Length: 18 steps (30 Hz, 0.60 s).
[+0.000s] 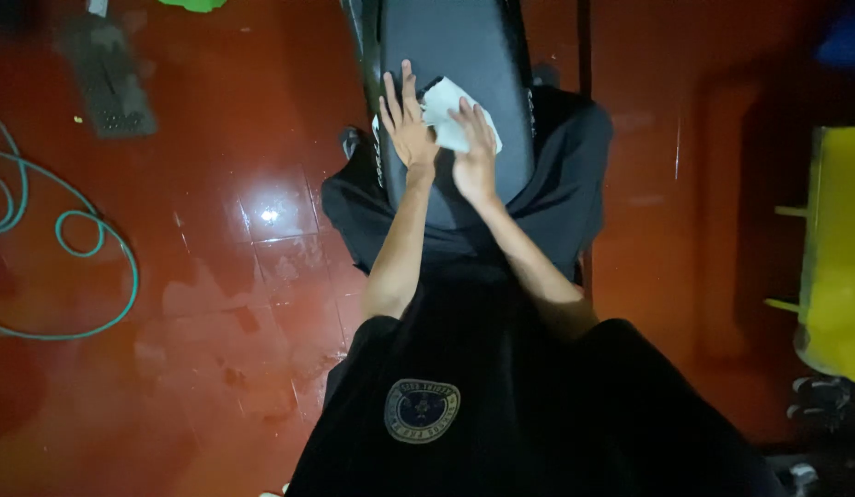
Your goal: The person wipes the seat of a motorcycle with a white cloth. They repeatedly wipe different sections of the seat, fold the cloth, and continue cleaning the surface.
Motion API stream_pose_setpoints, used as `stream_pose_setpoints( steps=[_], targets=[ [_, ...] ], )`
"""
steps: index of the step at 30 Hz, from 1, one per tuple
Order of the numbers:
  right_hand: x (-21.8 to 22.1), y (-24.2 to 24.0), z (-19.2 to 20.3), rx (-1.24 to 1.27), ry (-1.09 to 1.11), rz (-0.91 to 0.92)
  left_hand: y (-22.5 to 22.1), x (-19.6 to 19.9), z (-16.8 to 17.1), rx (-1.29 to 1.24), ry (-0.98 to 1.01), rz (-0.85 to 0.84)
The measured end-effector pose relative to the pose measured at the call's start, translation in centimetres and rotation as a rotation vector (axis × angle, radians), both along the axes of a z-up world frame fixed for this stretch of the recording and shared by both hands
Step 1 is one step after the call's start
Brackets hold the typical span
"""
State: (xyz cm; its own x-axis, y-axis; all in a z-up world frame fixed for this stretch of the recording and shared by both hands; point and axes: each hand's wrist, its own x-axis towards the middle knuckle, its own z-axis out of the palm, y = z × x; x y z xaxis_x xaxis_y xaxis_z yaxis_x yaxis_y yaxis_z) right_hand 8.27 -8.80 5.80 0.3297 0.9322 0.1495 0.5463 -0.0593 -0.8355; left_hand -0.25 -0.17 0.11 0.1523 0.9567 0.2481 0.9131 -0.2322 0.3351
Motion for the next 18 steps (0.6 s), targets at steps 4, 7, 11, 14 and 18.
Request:
stream_pose_setpoints(
  steps=[4,7,11,14,18],
  targets=[
    [5.2,1.0,-3.9,-0.113,0.685,-0.160,-0.4,0.6,3.3,0.070,-0.082,0.012],
    [8.7,2.7,0.2,-0.104,0.952,-0.256,-0.5,0.8,3.4,0.023,-0.081,0.027],
    [12.2,6.9,1.0,0.080,0.528,-0.174,-0.4,0.8,3.2,0.010,-0.069,0.012],
    [13.3,10.6,0.5,0.209,0.193,-0.141,-0.4,0.9,3.6,0.008,-0.074,0.012],
    [12.4,13.9,-2.2,0.204,-0.343,-0.059,-0.6,0.9,3.2,-0.016,-0.052,0.015]
  ],
)
